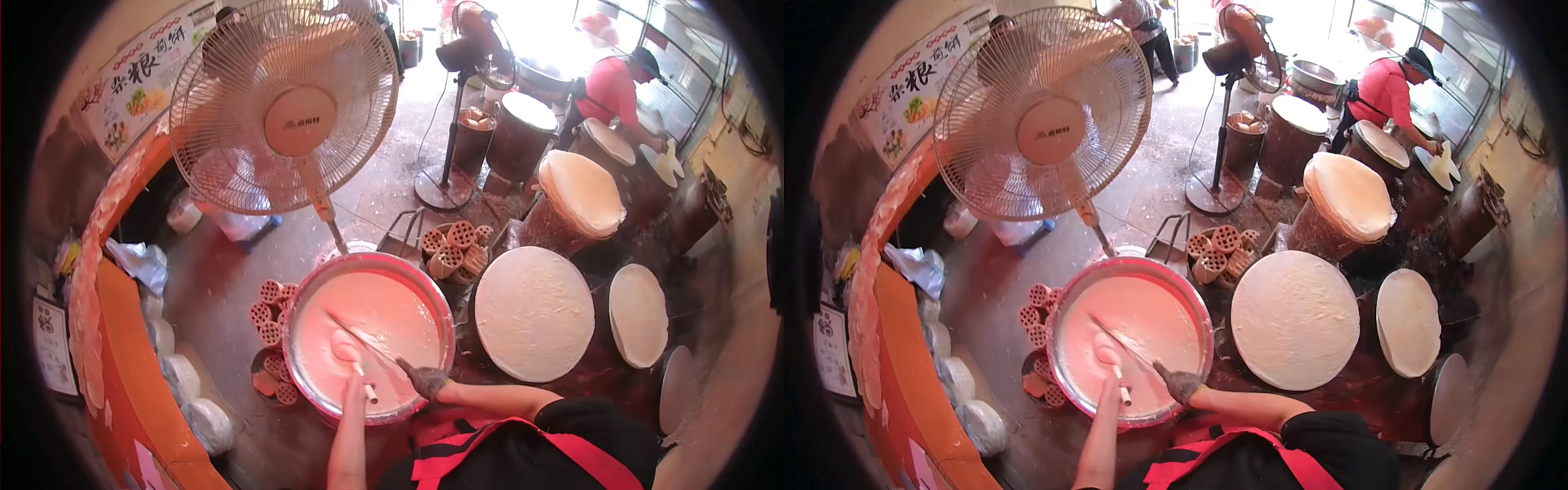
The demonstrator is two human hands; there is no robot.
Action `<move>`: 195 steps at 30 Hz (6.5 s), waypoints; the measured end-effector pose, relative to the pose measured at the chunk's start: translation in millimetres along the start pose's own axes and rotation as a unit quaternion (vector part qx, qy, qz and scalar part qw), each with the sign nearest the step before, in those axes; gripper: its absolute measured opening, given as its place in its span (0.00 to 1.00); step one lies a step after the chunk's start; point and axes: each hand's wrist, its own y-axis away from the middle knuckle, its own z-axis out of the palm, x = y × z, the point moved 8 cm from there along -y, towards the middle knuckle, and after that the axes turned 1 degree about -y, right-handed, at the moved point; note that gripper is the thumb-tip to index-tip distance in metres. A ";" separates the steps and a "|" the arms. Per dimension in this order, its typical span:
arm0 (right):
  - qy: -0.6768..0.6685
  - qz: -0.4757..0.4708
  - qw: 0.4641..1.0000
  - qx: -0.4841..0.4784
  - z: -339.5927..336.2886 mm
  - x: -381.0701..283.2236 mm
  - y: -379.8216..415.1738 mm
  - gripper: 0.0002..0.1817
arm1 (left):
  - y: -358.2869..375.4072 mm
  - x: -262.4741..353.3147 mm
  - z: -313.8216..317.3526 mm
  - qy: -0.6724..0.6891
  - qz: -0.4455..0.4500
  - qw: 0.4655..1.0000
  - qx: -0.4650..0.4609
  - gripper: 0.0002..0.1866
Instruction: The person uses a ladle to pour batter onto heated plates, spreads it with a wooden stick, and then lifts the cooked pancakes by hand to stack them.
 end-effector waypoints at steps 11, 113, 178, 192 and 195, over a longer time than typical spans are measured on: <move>-0.077 -0.115 0.986 0.098 -58.7 18.0 123.0 0.42 | 163.4 52.6 190.9 0.322 -0.020 0.918 -0.231 0.08; -0.371 0.363 0.074 0.851 132.7 455.6 875.0 0.20 | 477.3 -642.5 503.9 -0.548 -0.328 0.664 -0.388 0.14; -0.541 0.207 0.666 0.471 25.3 597.3 946.9 0.14 | 573.6 -663.9 381.5 -0.482 -0.121 0.856 -0.140 0.21; -0.705 0.212 0.461 0.495 128.4 459.8 940.1 0.17 | 517.0 -637.2 435.5 -0.613 -0.189 0.715 -0.278 0.22; -0.358 0.289 0.653 0.602 123.2 376.2 960.7 0.15 | 488.5 -616.1 439.3 -0.629 -0.190 0.683 -0.320 0.22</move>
